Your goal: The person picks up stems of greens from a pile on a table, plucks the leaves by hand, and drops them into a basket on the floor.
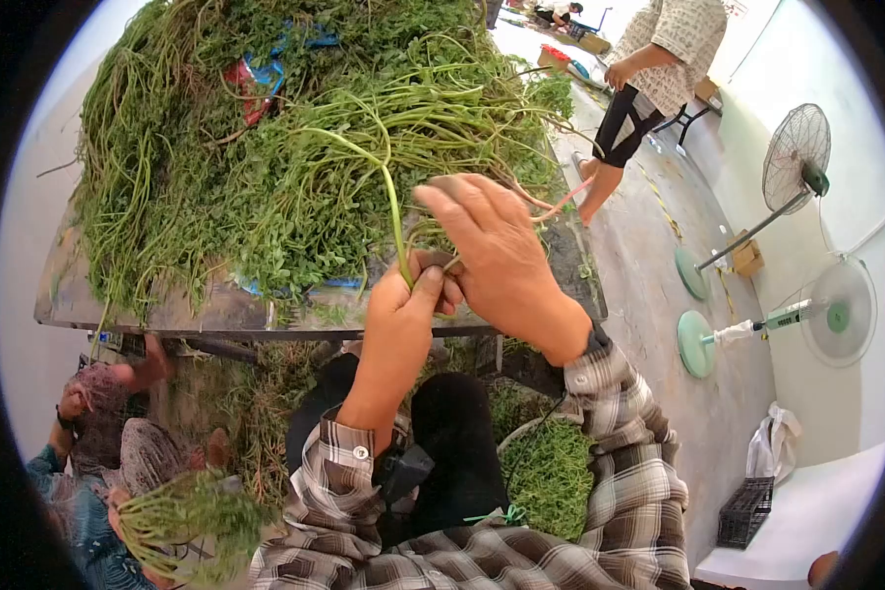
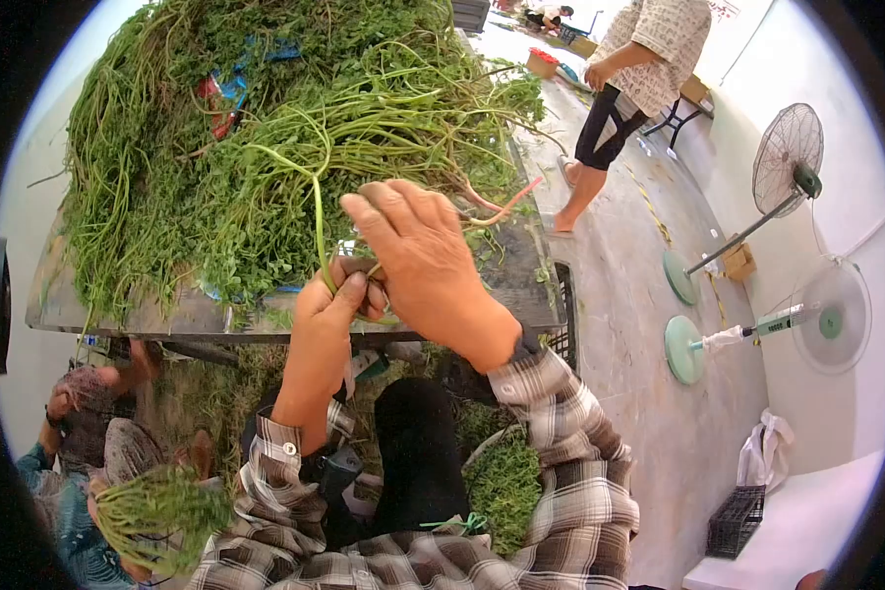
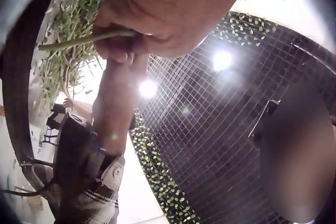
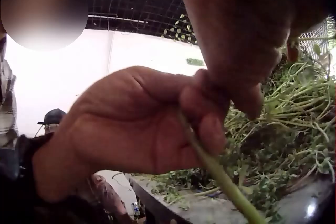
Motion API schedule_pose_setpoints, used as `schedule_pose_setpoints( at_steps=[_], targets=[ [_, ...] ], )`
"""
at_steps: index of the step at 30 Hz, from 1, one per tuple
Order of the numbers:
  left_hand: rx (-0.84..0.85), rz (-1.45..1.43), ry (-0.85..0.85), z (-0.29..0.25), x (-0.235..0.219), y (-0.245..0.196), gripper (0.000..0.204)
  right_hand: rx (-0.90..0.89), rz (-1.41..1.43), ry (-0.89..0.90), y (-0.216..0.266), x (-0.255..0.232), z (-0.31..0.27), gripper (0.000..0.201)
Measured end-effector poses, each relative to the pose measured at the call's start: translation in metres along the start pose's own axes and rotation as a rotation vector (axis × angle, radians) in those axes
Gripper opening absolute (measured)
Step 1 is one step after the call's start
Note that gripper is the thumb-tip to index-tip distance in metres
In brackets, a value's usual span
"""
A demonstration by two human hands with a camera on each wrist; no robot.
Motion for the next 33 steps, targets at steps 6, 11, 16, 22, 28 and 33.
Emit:
schedule_pose_setpoints(
  at_steps=[6,11,16,22,28,33],
  targets=[
    [-0.023,0.005,-0.002,-0.003,-0.005,-0.007,0.018,-0.147,0.127,0.407,-0.005,0.027,0.017,0.059],
    [-0.063,-0.006,0.034,-0.005,-0.002,-0.008,0.018,-0.171,0.22,0.086,0.001,0.006,0.022,0.053],
    [-0.042,-0.036,0.102,-0.007,-0.002,-0.014,0.019,-0.246,0.351,0.15,0.001,0.01,0.024,0.047],
    [-0.048,-0.096,0.108,-0.007,0.002,-0.016,0.02,-0.105,0.447,0.25,-0.01,0.017,0.02,0.028],
    [-0.098,-0.145,-0.046,-0.007,-0.005,-0.015,0.034,-0.154,0.312,0.182,-0.003,0.013,0.015,0.018],
    [-0.109,-0.169,-0.107,-0.006,-0.014,-0.01,0.041,-0.185,0.296,0.229,0.004,0.009,0.013,0.015]
  ],
)
Point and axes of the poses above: each hand's wrist, its own z-axis towards the middle knuckle, its own x-axis out of the palm, y = z × x, the point moved 6 cm from there along z, towards the middle knuckle, and after that the axes turned 14 degrees about y, right-handed, at the moved point
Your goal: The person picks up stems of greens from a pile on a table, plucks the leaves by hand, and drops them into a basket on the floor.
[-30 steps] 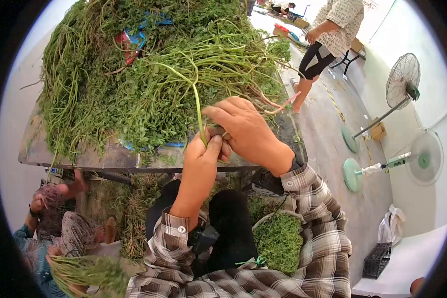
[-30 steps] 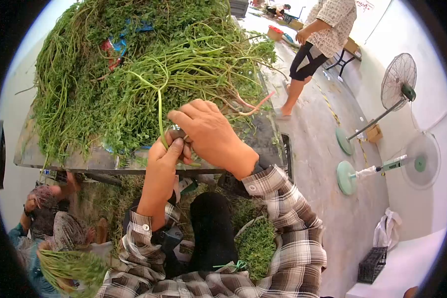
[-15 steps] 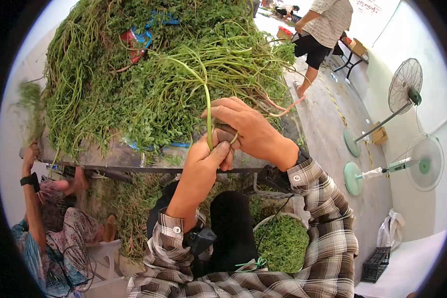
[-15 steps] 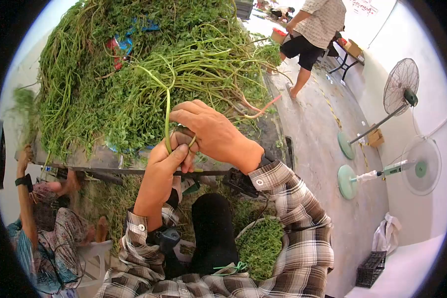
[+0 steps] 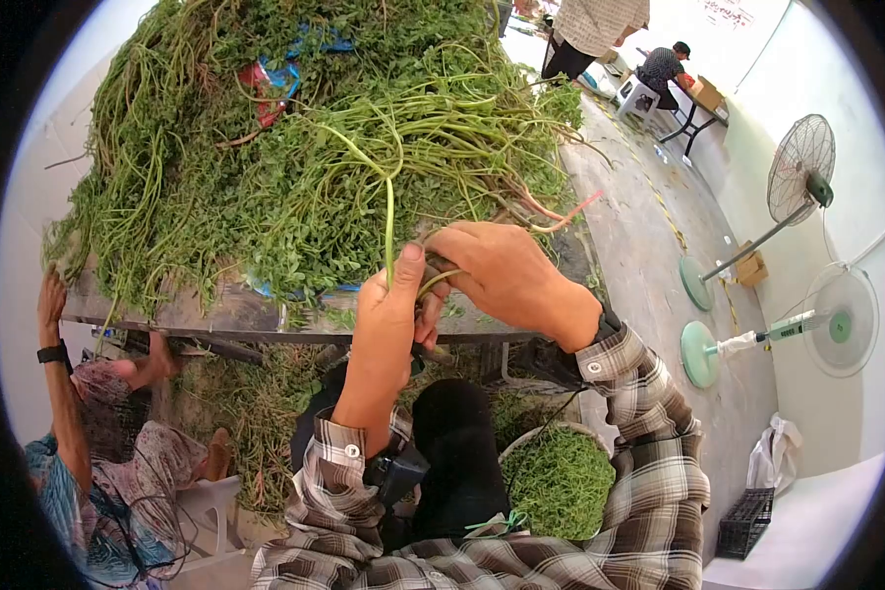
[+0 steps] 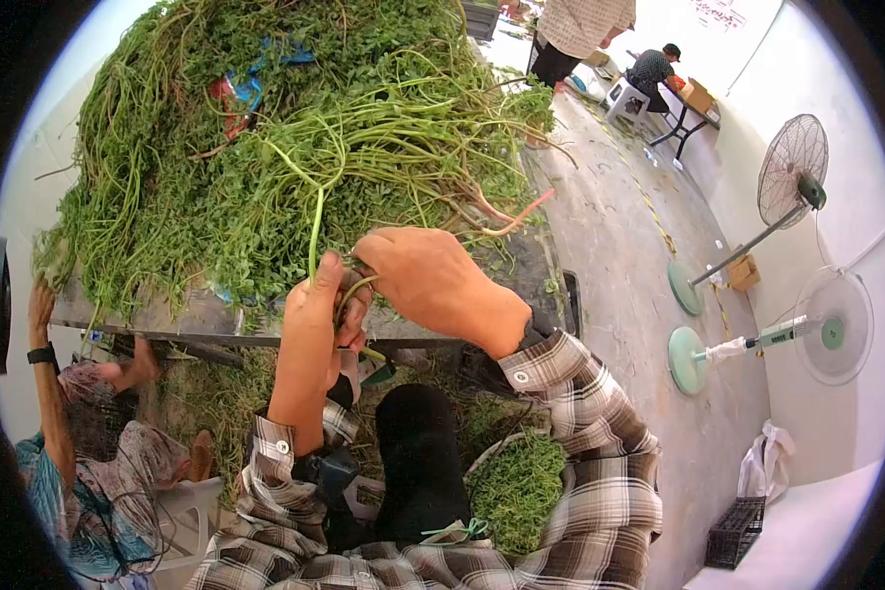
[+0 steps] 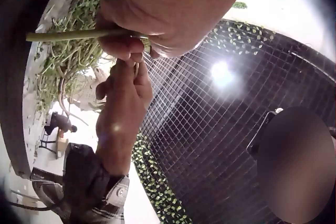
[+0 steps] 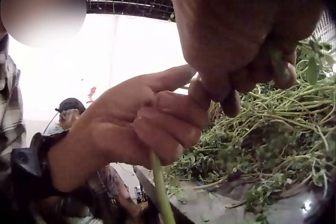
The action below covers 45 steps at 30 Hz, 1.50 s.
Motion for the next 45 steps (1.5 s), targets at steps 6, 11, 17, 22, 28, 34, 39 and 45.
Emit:
schedule_pose_setpoints(
  at_steps=[6,11,17,22,28,34,39,45],
  targets=[
    [-0.008,0.088,-0.036,0.001,-0.006,-0.001,0.043,-0.032,-0.182,0.075,0.016,0.0,-0.003,0.012],
    [-0.028,0.118,-0.079,0.0,-0.007,-0.003,0.035,-0.073,-0.235,0.026,0.022,0.0,-0.006,0.013],
    [-0.024,0.051,0.013,0.0,-0.004,0.002,0.026,0.023,-0.331,0.078,0.017,0.0,-0.007,0.014],
    [-0.064,-0.001,0.033,-0.001,0.003,-0.001,0.025,0.035,-0.338,0.118,0.011,0.003,-0.007,0.013],
    [-0.056,0.101,0.055,-0.002,0.005,0.004,0.029,0.057,-0.353,0.093,-0.003,0.006,-0.002,0.009],
    [0.023,0.088,0.028,-0.012,0.008,-0.008,0.025,0.339,-0.538,-0.129,-0.105,-0.028,-0.003,0.007],
    [0.033,-0.017,0.088,-0.009,0.006,-0.004,0.027,0.603,0.818,-0.23,-0.113,-0.05,-0.022,0.019],
    [-0.022,0.081,0.149,-0.006,0.017,0.004,0.029,0.459,1.249,0.215,-0.057,-0.009,0.001,0.027]
  ],
)
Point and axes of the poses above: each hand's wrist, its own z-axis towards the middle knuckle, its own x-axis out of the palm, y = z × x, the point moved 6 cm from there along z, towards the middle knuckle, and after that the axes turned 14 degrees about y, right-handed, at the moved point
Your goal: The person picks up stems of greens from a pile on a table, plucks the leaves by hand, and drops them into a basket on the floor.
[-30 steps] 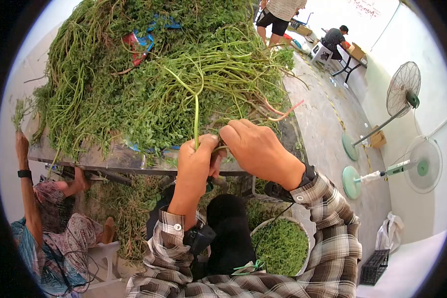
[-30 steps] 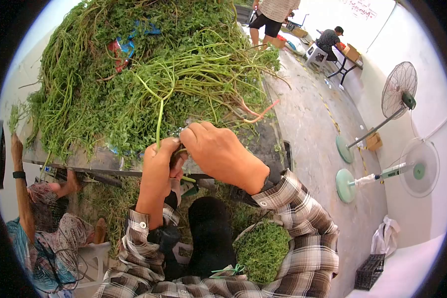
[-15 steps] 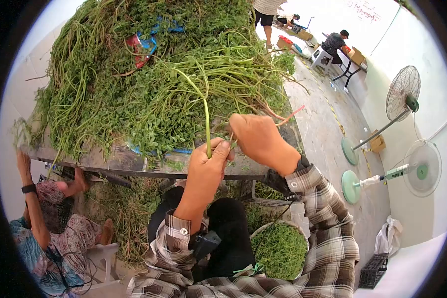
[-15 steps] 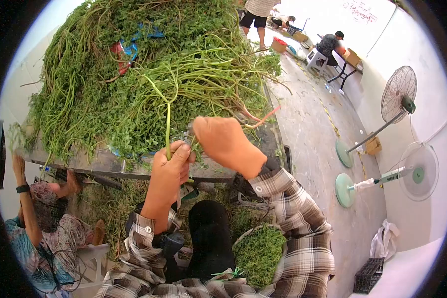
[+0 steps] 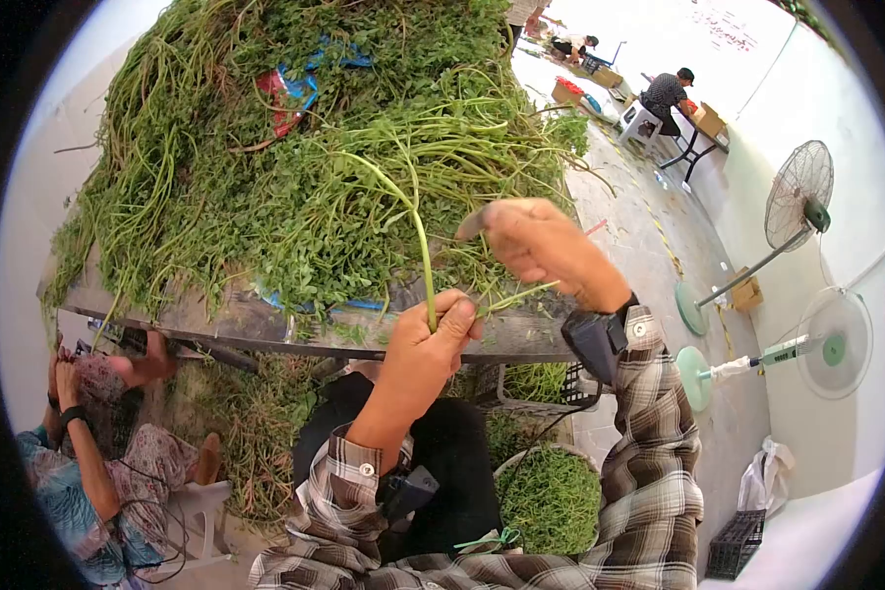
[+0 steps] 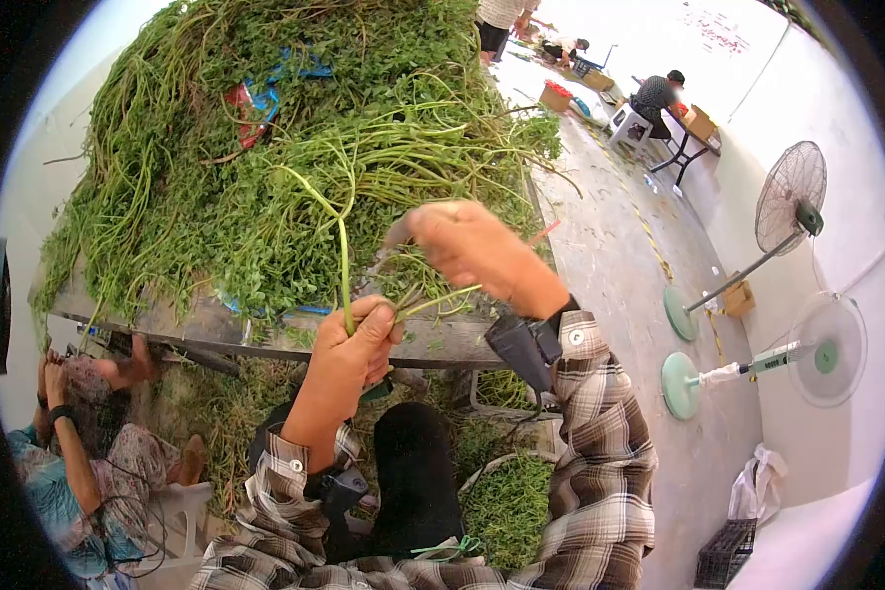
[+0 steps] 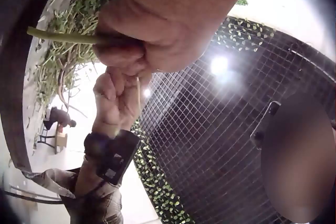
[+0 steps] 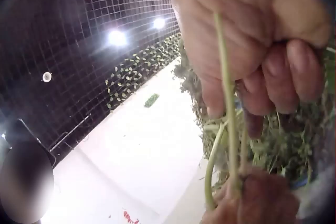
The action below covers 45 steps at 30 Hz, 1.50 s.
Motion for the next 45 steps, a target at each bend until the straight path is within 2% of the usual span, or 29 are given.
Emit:
schedule_pose_setpoints(
  at_steps=[1,4,6,8,9,11,12,14,19,20,21,22,24,26,29,30,34,36,37,39,40,43,44,45],
  targets=[
    [-0.038,0.025,0.016,0.0,0.0,0.001,0.028,-0.004,-0.003,0.001,-0.005,0.005,0.003,0.027],
    [-0.062,0.101,0.072,0.003,0.002,0.008,0.027,0.065,0.068,0.211,-0.011,0.038,0.003,0.025],
    [-0.054,0.144,0.104,0.003,0.004,0.008,0.027,0.044,0.102,0.21,-0.007,0.045,0.001,0.024],
    [-0.158,0.155,0.151,0.001,0.004,0.008,0.026,-0.022,0.214,0.194,-0.01,0.047,0.004,0.022],
    [-0.155,0.157,0.149,0.001,0.002,0.008,0.026,-0.024,0.212,0.196,-0.01,0.05,0.002,0.022],
    [-0.134,0.23,0.232,0.001,0.002,0.009,0.026,-0.049,0.158,0.035,-0.006,0.046,-0.004,0.022],
    [-0.128,0.23,0.23,0.002,0.001,0.007,0.026,-0.05,0.153,0.038,-0.005,0.049,-0.008,0.022],
    [-0.012,0.151,0.175,0.002,-0.002,-0.003,0.037,-0.055,0.085,-0.152,-0.005,0.042,-0.021,0.021],
    [0.08,-0.108,0.192,-0.003,-0.001,-0.021,0.049,-0.061,0.12,-0.186,-0.027,0.058,-0.045,0.022],
    [0.1,-0.172,0.184,-0.003,-0.002,-0.023,0.051,-0.04,0.004,-0.197,-0.026,0.064,-0.049,0.021],
    [0.1,-0.172,0.184,-0.003,-0.001,-0.022,0.051,-0.019,-0.111,-0.206,-0.027,0.07,-0.052,0.021],
    [0.083,-0.125,0.182,-0.001,-0.001,-0.019,0.052,-0.077,-0.163,-0.188,-0.028,0.078,-0.054,0.02],
    [0.069,-0.079,0.179,0.0,-0.001,-0.016,0.053,-0.077,-0.143,-0.16,-0.035,0.091,-0.055,0.018],
    [0.041,-0.389,0.197,0.0,0.0,-0.012,0.049,-0.099,-0.182,-0.155,-0.045,0.097,-0.056,0.015],
    [-0.001,-0.338,0.174,-0.002,0.003,-0.009,0.042,-0.205,-0.293,-0.228,-0.056,0.1,-0.056,0.015],
    [0.008,-0.345,0.121,-0.001,0.004,-0.009,0.037,-0.156,-0.265,-0.215,-0.059,0.099,-0.056,0.015],
    [0.068,-0.417,0.108,0.004,-0.001,-0.003,0.033,-0.068,-0.169,-0.201,-0.056,0.095,-0.059,0.015],
    [0.083,-0.413,0.084,0.002,-0.002,-0.008,0.031,-0.108,-0.247,-0.353,-0.041,0.076,-0.065,0.018],
    [0.084,-0.416,0.085,0.001,-0.002,-0.008,0.031,-0.106,-0.25,-0.353,-0.037,0.07,-0.064,0.018],
    [0.051,-0.379,0.113,0.002,0.0,-0.005,0.03,-0.087,-0.025,-0.416,-0.037,0.053,-0.065,0.024],
    [0.049,-0.381,0.119,0.002,0.001,-0.004,0.03,-0.131,0.101,-0.39,-0.039,0.051,-0.061,0.03],
    [-0.019,-0.279,0.132,0.001,0.006,0.002,0.025,-0.185,0.248,-0.303,-0.032,0.049,-0.048,0.032],
    [-0.043,-0.274,0.105,0.0,0.005,0.003,0.02,-0.186,0.308,-0.29,-0.031,0.048,-0.045,0.024],
    [-0.066,-0.267,0.076,0.0,0.004,0.004,0.016,-0.187,0.309,-0.291,-0.031,0.048,-0.043,0.024]
  ],
)
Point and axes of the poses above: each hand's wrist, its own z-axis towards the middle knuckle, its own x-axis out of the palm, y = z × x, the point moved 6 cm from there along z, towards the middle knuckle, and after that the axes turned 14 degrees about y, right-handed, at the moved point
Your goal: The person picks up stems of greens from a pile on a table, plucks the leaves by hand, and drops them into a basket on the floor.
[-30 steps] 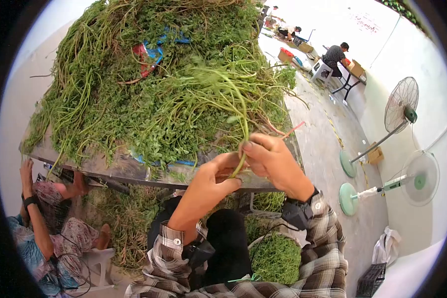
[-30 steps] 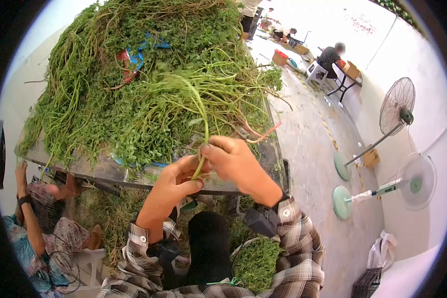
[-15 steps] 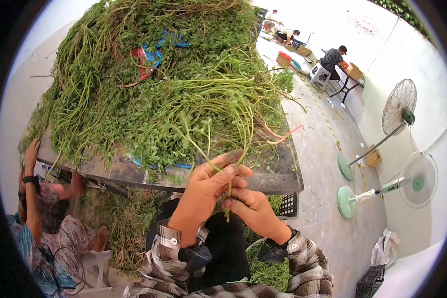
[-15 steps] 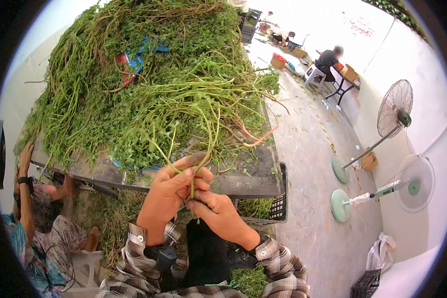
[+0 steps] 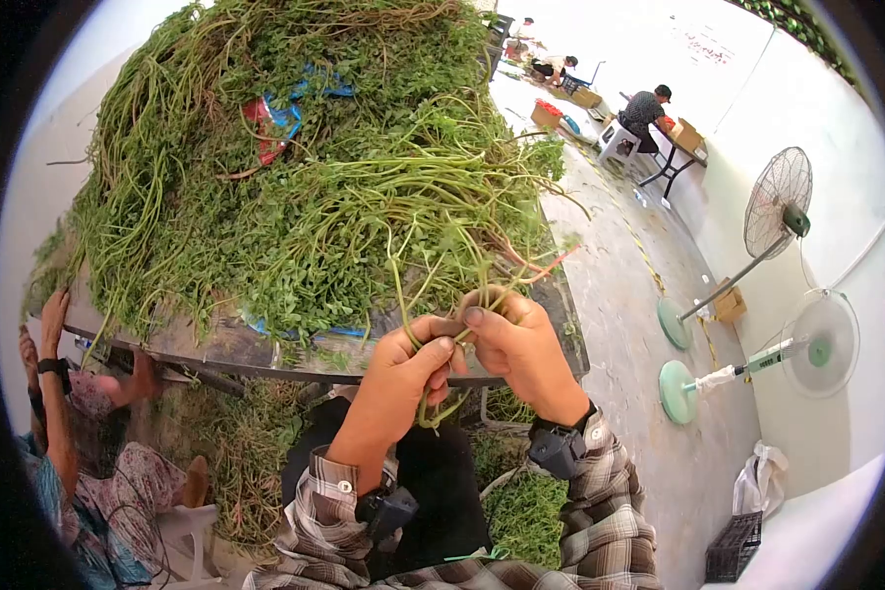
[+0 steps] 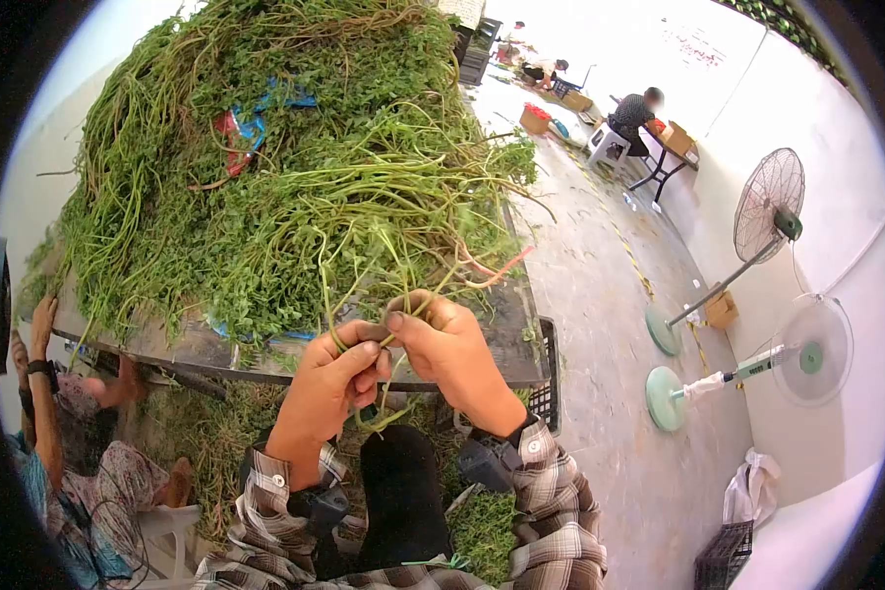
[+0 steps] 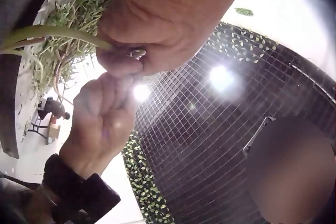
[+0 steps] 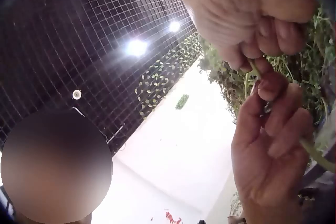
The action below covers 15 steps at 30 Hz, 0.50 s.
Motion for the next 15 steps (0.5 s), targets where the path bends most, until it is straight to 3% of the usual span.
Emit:
schedule_pose_setpoints(
  at_steps=[3,9,11,13,15],
  targets=[
    [-0.005,0.015,-0.003,0.0,0.003,-0.004,0.016,-0.032,0.094,0.0,-0.003,0.004,0.004,0.016],
    [-0.002,0.29,0.01,-0.001,0.003,-0.002,0.023,-0.049,-0.097,-0.083,-0.002,-0.002,0.007,0.017],
    [-0.004,0.303,0.016,-0.003,0.006,-0.002,0.024,-0.133,-0.203,-0.252,0.016,-0.029,0.011,0.021],
    [-0.003,0.326,0.027,-0.003,0.008,-0.002,0.025,-0.247,-0.135,-0.369,0.029,-0.061,0.018,0.022],
    [-0.01,0.329,0.022,-0.003,0.009,0.0,0.024,-0.249,-0.125,-0.406,0.039,-0.076,0.022,0.022]
  ],
)
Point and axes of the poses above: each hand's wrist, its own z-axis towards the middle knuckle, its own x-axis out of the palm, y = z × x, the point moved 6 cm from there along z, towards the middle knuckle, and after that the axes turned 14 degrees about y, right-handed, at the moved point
